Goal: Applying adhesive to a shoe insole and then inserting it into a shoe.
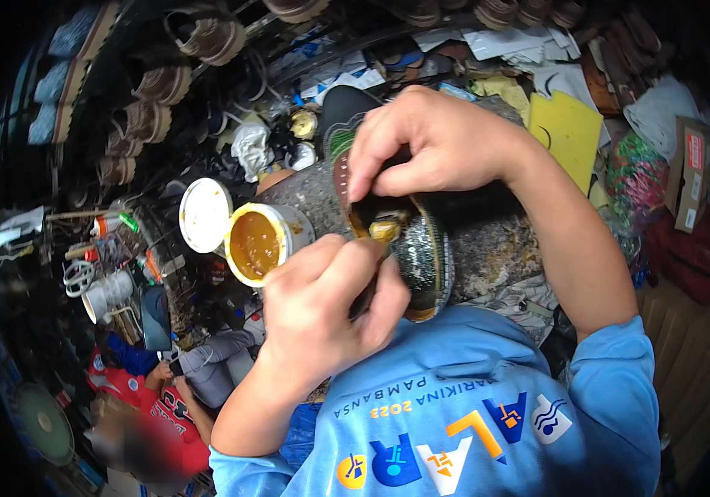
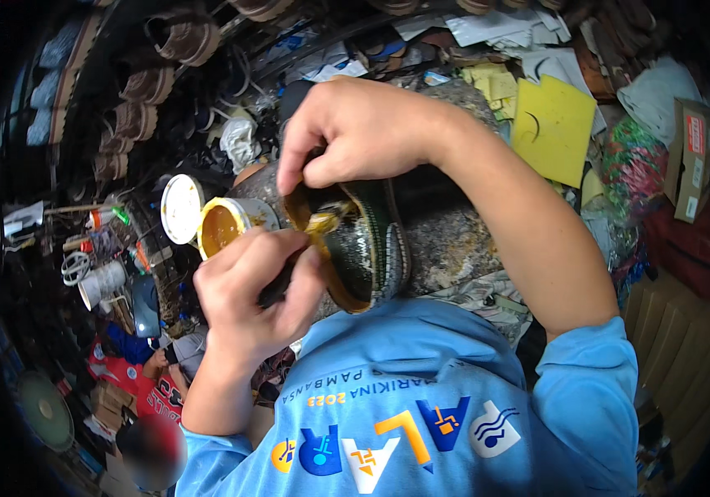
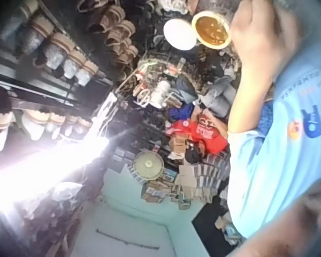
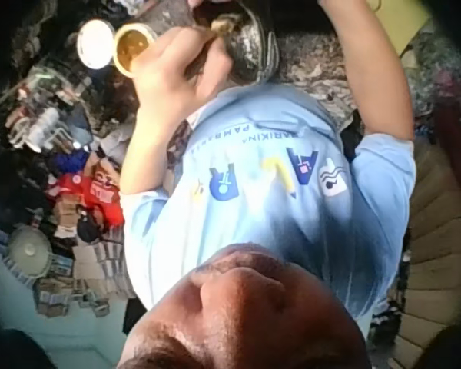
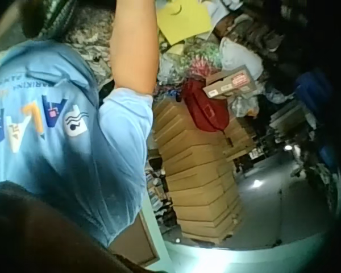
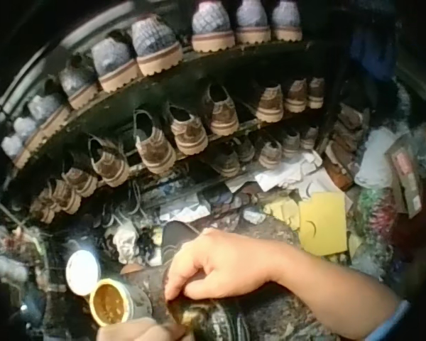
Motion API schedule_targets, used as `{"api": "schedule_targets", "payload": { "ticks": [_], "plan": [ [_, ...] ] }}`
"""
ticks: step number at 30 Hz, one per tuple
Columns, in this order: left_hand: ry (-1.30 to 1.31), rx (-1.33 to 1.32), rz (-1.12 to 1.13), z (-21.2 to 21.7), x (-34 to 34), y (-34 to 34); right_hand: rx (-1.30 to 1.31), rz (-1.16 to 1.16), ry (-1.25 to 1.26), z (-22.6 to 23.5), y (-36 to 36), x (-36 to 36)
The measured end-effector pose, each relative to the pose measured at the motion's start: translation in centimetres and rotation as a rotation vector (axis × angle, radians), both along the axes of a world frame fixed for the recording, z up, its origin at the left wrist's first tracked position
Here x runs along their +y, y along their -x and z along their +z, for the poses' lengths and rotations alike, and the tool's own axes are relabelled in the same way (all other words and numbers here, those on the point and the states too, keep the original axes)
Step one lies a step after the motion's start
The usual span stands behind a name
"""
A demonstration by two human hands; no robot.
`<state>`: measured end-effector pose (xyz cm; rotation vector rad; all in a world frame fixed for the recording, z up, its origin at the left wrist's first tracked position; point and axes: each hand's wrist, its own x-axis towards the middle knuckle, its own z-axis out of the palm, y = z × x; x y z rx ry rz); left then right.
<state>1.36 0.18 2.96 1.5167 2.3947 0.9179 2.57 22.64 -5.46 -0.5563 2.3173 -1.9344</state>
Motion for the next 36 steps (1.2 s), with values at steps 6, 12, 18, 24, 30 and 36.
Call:
{"api": "schedule_targets", "payload": {
  "ticks": [6, 12, 18, 24, 30, 36],
  "plan": [
    [-0.011, -0.222, -0.052, 1.9, -1.3, -0.7, -0.056, 0.039, 0.054, 0.3, -0.2, 0.2],
    [-0.063, -0.219, 0.0, -1.1, -1.1, -0.1, -0.053, 0.056, 0.029, 1.0, 0.0, 0.2],
    [-0.198, -0.162, -0.009, -2.4, -0.6, -0.2, -0.12, 0.048, 0.073, 1.3, -0.1, 0.2],
    [-0.159, -0.148, -0.031, -2.3, -0.8, 0.2, -0.107, 0.033, 0.079, 1.0, -0.2, 0.1],
    [-0.141, -0.141, -0.017, -2.1, -0.6, 0.2, -0.091, 0.035, 0.08, 0.9, -0.2, 0.1],
    [-0.037, -0.279, -0.063, -0.4, -1.9, 0.4, -0.065, 0.043, 0.058, 0.7, -0.3, 0.1]
  ]
}}
